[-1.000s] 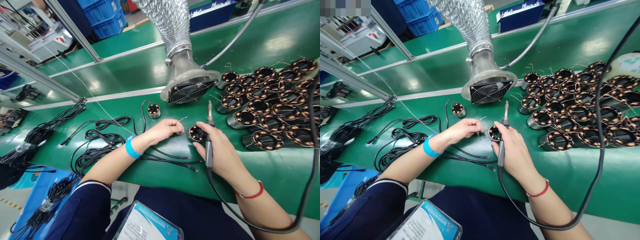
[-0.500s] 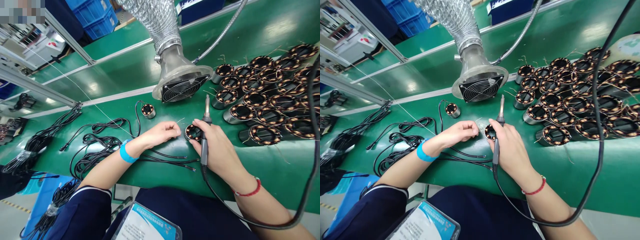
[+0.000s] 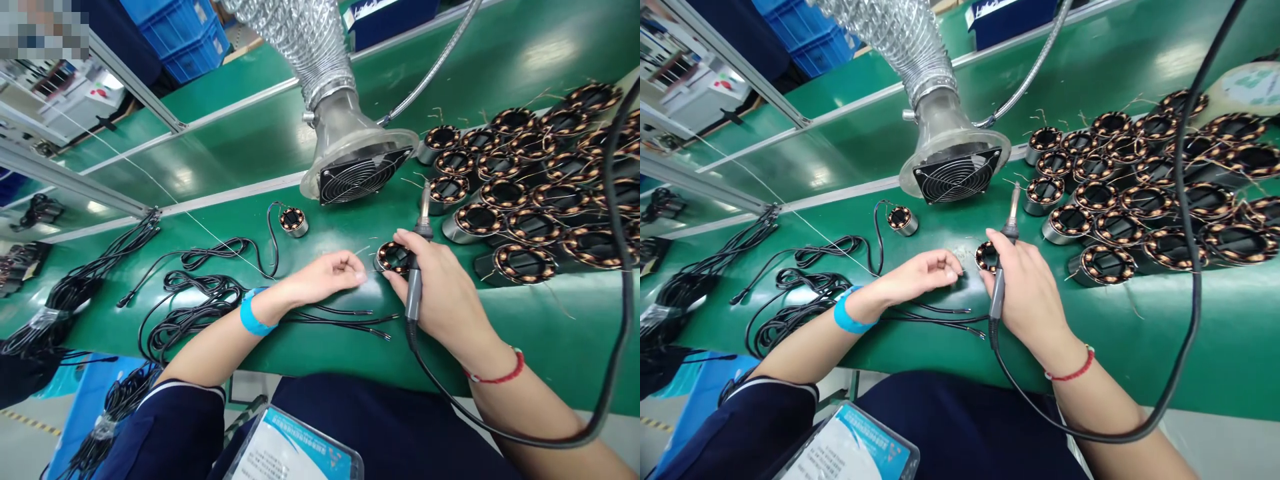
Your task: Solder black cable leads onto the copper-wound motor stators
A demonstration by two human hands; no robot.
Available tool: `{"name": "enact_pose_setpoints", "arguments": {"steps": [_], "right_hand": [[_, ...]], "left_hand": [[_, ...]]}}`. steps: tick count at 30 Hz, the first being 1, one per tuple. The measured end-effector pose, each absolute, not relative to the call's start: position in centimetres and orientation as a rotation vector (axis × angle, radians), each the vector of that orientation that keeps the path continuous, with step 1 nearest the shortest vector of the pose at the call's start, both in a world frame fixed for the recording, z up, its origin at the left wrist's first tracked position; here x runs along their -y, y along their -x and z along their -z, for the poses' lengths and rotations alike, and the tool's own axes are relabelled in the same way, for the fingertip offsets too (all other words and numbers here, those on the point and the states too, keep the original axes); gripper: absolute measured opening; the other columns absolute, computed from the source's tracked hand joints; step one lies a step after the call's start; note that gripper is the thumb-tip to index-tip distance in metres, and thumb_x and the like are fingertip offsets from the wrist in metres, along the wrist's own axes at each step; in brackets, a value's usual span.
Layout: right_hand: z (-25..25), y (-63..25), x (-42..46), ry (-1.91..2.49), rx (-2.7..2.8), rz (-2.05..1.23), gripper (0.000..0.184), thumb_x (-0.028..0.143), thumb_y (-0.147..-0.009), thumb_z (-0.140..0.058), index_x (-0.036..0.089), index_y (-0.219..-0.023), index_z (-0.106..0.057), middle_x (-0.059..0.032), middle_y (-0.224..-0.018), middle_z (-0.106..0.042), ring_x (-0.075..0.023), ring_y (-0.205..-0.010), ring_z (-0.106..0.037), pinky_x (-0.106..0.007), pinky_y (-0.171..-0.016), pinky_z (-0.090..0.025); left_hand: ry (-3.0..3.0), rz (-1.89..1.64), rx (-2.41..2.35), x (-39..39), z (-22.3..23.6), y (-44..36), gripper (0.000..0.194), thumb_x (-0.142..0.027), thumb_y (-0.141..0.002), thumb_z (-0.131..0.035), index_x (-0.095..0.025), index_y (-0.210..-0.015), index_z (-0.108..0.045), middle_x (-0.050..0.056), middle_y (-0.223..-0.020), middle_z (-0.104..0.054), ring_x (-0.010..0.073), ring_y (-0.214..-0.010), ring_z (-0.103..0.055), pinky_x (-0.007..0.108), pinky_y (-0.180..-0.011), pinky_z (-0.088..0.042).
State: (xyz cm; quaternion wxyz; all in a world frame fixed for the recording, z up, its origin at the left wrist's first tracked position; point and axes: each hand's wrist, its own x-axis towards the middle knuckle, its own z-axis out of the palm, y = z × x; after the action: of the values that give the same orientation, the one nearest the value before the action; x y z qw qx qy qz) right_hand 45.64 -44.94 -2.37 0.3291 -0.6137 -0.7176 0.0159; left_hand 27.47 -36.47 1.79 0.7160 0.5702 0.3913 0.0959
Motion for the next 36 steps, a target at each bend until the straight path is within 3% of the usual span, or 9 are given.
{"name": "enact_pose_setpoints", "arguments": {"steps": [5,10,14,18,22,26,29,33,36], "right_hand": [[2.6,-45.8,44.9,1.607,1.864,-0.067,0.054,0.031,-0.091,-0.051,0.018,-0.141,-0.037,-0.0125,-0.113,-0.063,-0.0292,-0.102,-0.059,-0.046,-0.086,-0.053],[2.4,-46.0,45.1,1.539,1.928,-0.085,0.053,0.032,-0.093,-0.049,0.017,-0.142,-0.035,-0.0139,-0.116,-0.061,-0.0291,-0.103,-0.059,-0.045,-0.084,-0.054],[2.0,-46.3,45.3,1.545,1.914,-0.177,0.052,0.032,-0.092,-0.050,0.018,-0.141,-0.037,-0.0138,-0.120,-0.060,-0.0284,-0.104,-0.061,-0.043,-0.083,-0.054],[1.7,-46.6,45.2,1.537,1.907,-0.256,0.054,0.031,-0.091,-0.051,0.021,-0.142,-0.036,-0.0122,-0.121,-0.060,-0.0290,-0.106,-0.060,-0.047,-0.088,-0.052],[1.2,-46.5,45.3,1.454,1.855,-0.280,0.059,0.027,-0.088,-0.053,0.028,-0.143,-0.032,-0.0086,-0.125,-0.060,-0.0300,-0.117,-0.056,-0.053,-0.096,-0.048],[0.4,-45.9,45.9,1.448,1.710,-0.248,0.049,0.023,-0.091,-0.053,0.027,-0.138,-0.039,-0.0055,-0.113,-0.066,-0.0257,-0.112,-0.061,-0.047,-0.097,-0.050],[-0.3,-45.1,46.5,1.455,1.586,-0.364,0.041,0.024,-0.092,-0.053,0.025,-0.132,-0.045,-0.0036,-0.100,-0.069,-0.0210,-0.096,-0.067,-0.039,-0.089,-0.055],[-1.0,-43.7,47.1,1.355,1.432,-0.643,0.039,0.023,-0.090,-0.056,0.026,-0.128,-0.046,-0.0013,-0.093,-0.068,-0.0145,-0.075,-0.069,-0.029,-0.073,-0.060],[-1.4,-42.7,47.2,1.205,1.315,-0.783,0.041,0.018,-0.089,-0.059,0.026,-0.126,-0.046,0.0004,-0.091,-0.066,-0.0121,-0.074,-0.068,-0.026,-0.073,-0.061]], "left_hand": [[-1.391,-0.270,-0.830,36.8,-1.4,-27.7,0.012,-0.016,-0.084,-0.053,-0.011,-0.076,-0.060,-0.001,-0.074,-0.058,0.0071,-0.072,-0.050,0.021,-0.073,-0.040],[-1.354,-0.206,-0.680,36.5,-1.2,-28.3,0.019,-0.026,-0.086,-0.054,-0.012,-0.077,-0.062,-0.001,-0.071,-0.057,0.0075,-0.066,-0.050,0.021,-0.068,-0.040],[-1.497,-0.239,-0.803,36.9,-1.8,-27.0,0.022,-0.031,-0.089,-0.050,-0.012,-0.091,-0.061,0.000,-0.073,-0.055,0.0088,-0.067,-0.049,0.022,-0.067,-0.039],[-1.961,0.045,-0.883,38.0,-2.0,-25.0,0.023,-0.030,-0.084,-0.060,-0.016,-0.103,-0.059,0.003,-0.091,-0.057,0.0127,-0.077,-0.051,0.025,-0.069,-0.041],[-2.272,0.331,-0.844,38.8,-1.9,-24.5,0.013,-0.024,-0.087,-0.055,-0.017,-0.096,-0.060,0.007,-0.105,-0.058,0.0167,-0.085,-0.054,0.030,-0.074,-0.042],[-2.187,0.126,-0.921,38.5,-2.3,-24.7,0.008,-0.022,-0.088,-0.053,-0.016,-0.085,-0.057,0.003,-0.084,-0.059,0.0136,-0.075,-0.052,0.027,-0.071,-0.039],[-1.934,-0.052,-0.918,38.4,-3.0,-24.4,0.012,-0.027,-0.087,-0.055,-0.016,-0.084,-0.057,-0.004,-0.064,-0.049,0.0088,-0.059,-0.043,0.023,-0.060,-0.034],[-1.570,-0.262,-0.832,38.7,-3.9,-24.1,0.023,-0.035,-0.082,-0.064,-0.014,-0.092,-0.059,-0.003,-0.069,-0.050,0.0058,-0.057,-0.039,0.020,-0.055,-0.033],[-1.430,-0.356,-0.779,38.8,-4.1,-24.2,0.024,-0.034,-0.082,-0.065,-0.013,-0.091,-0.060,0.000,-0.074,-0.056,0.0063,-0.063,-0.048,0.020,-0.061,-0.039]]}}
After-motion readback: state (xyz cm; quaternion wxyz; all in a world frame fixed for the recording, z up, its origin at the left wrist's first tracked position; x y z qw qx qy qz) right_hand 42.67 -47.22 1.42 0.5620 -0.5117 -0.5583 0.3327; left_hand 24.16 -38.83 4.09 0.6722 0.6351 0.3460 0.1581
